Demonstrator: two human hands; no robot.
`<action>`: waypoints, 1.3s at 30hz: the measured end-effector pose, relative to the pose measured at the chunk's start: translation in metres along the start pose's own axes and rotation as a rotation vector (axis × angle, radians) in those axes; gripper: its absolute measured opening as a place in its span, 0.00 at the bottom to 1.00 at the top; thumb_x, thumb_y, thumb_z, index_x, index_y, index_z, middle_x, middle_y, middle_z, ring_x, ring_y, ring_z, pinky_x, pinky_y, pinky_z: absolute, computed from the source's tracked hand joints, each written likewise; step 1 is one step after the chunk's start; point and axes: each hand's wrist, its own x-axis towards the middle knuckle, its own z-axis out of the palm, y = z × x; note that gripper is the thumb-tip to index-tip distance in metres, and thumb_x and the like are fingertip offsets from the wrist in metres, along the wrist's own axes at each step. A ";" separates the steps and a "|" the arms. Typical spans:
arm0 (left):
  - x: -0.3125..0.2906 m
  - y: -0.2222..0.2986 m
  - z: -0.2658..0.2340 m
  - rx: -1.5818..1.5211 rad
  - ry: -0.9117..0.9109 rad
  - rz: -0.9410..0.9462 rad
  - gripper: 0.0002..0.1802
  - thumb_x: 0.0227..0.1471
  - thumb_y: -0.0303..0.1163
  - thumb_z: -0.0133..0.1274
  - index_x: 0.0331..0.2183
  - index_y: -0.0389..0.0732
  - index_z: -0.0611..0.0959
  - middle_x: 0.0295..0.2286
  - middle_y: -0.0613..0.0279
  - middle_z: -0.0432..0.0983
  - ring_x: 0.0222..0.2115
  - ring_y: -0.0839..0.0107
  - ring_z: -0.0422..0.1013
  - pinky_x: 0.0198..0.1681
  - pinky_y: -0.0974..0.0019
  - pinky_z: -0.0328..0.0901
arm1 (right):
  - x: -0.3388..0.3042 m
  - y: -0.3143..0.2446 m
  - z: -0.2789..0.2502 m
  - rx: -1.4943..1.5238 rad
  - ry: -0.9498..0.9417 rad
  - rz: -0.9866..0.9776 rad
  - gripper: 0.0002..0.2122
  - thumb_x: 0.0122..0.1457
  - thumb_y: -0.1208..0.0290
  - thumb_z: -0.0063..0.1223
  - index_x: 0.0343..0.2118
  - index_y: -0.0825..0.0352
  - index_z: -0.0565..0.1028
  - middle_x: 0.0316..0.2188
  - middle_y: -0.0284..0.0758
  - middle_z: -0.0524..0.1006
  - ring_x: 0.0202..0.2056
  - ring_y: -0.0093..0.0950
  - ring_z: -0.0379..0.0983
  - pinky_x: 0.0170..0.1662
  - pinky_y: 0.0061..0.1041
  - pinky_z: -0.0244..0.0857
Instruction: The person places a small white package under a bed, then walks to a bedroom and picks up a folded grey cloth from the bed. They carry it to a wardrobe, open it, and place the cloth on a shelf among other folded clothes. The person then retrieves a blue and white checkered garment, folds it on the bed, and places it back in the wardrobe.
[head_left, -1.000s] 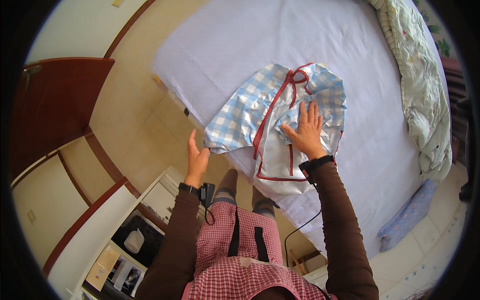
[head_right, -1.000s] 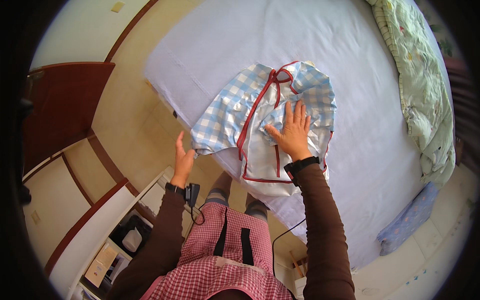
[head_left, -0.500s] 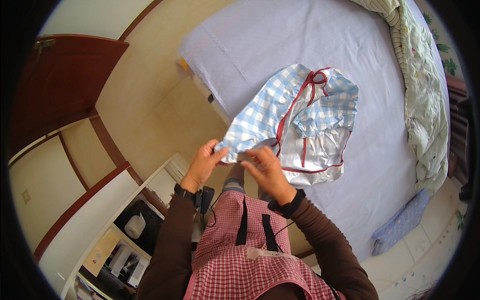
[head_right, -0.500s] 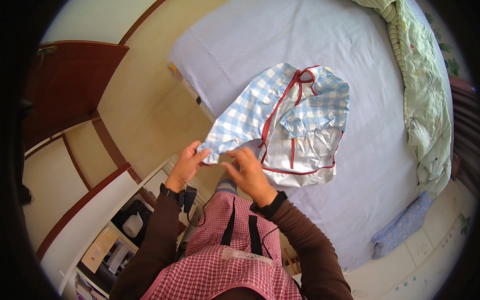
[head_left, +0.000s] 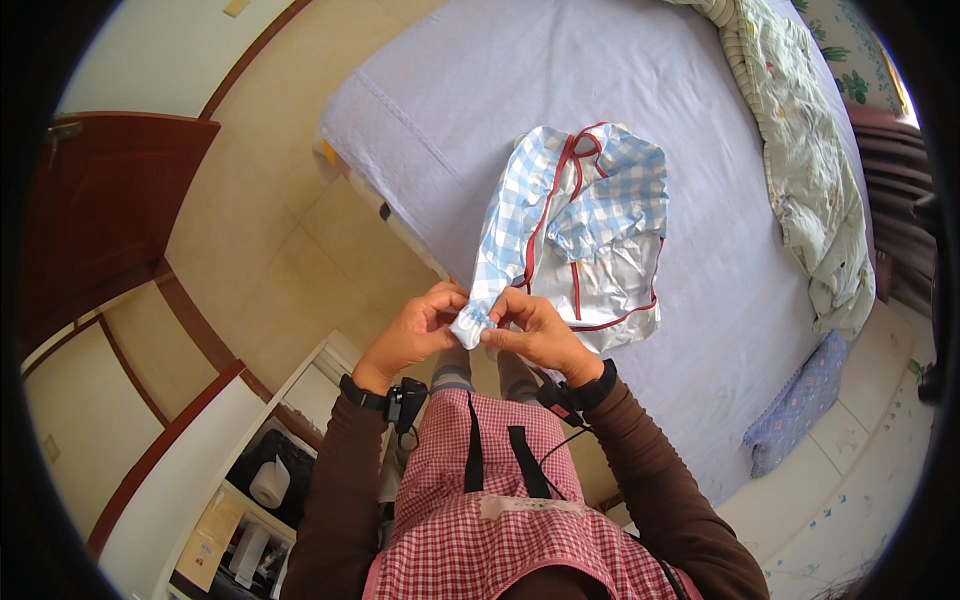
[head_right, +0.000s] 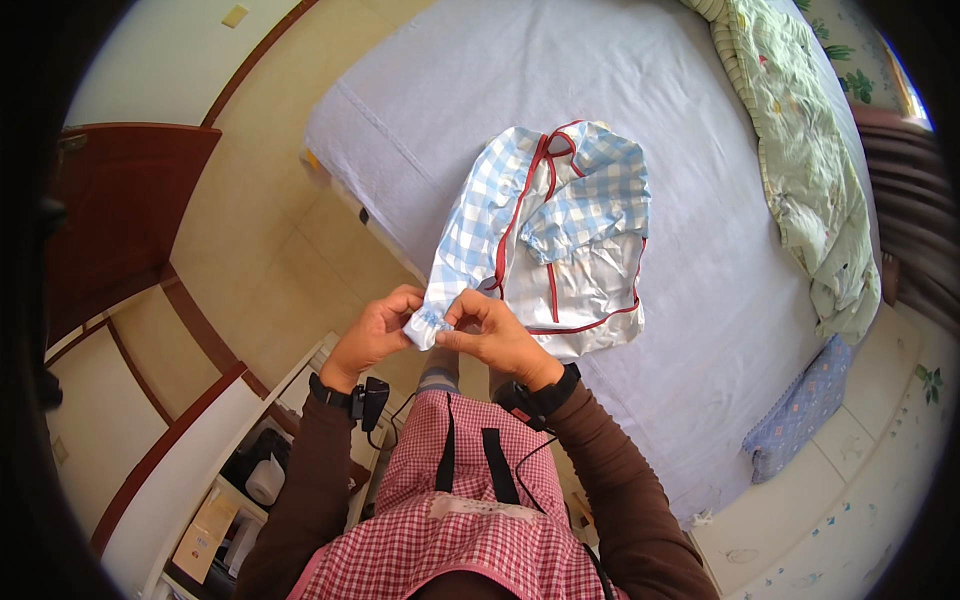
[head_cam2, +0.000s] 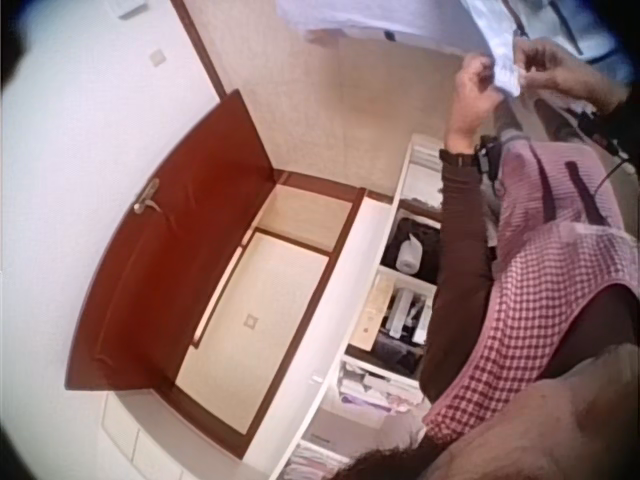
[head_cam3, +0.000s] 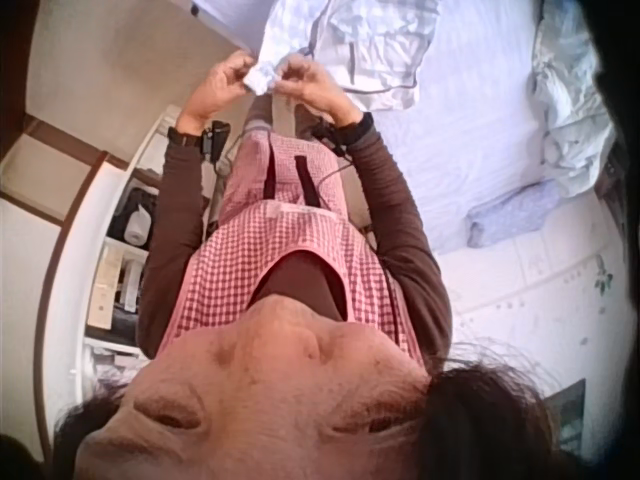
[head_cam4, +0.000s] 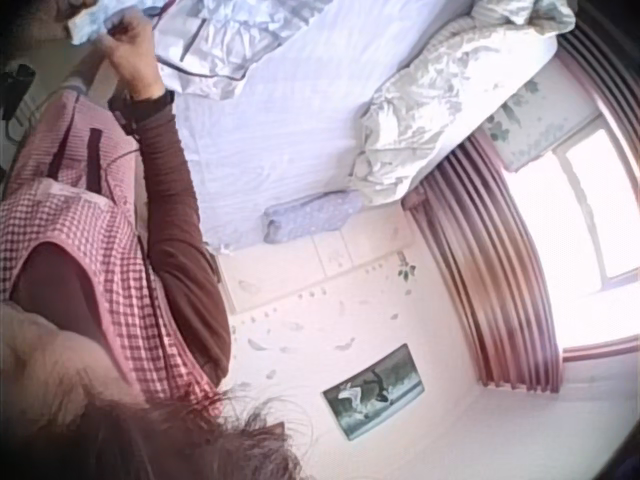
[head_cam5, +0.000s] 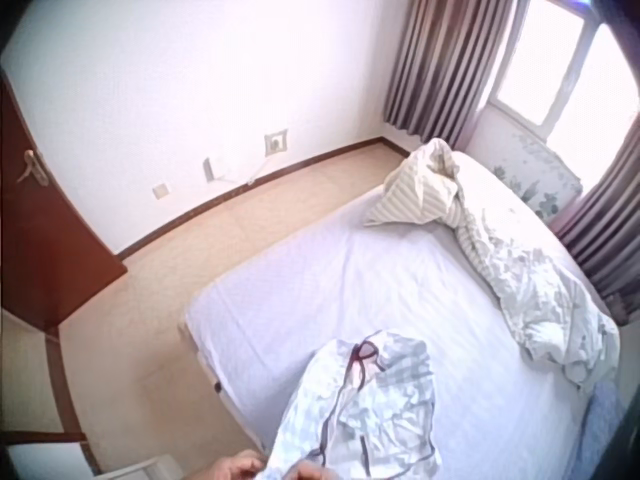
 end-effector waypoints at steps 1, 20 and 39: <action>0.003 0.000 0.001 0.013 -0.039 0.007 0.16 0.51 0.24 0.60 0.43 0.33 0.79 0.45 0.64 0.67 0.49 0.73 0.66 0.55 0.67 0.60 | 0.000 0.000 -0.002 0.012 0.014 -0.007 0.09 0.54 0.77 0.64 0.31 0.66 0.71 0.29 0.23 0.72 0.32 0.13 0.67 0.35 0.15 0.62; 0.036 -0.002 0.091 0.833 0.917 0.379 0.08 0.42 0.18 0.53 0.25 0.38 0.70 0.22 0.59 0.64 0.18 0.68 0.60 0.21 0.64 0.59 | 0.014 0.011 0.025 -0.623 0.902 -0.559 0.10 0.46 0.88 0.50 0.25 0.68 0.62 0.20 0.38 0.61 0.23 0.36 0.59 0.26 0.31 0.56; 0.040 0.021 0.135 0.793 0.560 0.486 0.10 0.44 0.17 0.55 0.32 0.39 0.78 0.25 0.60 0.68 0.21 0.68 0.67 0.24 0.67 0.64 | -0.006 -0.009 -0.001 -0.437 1.000 -0.491 0.13 0.40 0.93 0.37 0.26 0.68 0.66 0.21 0.30 0.61 0.22 0.22 0.55 0.26 0.22 0.53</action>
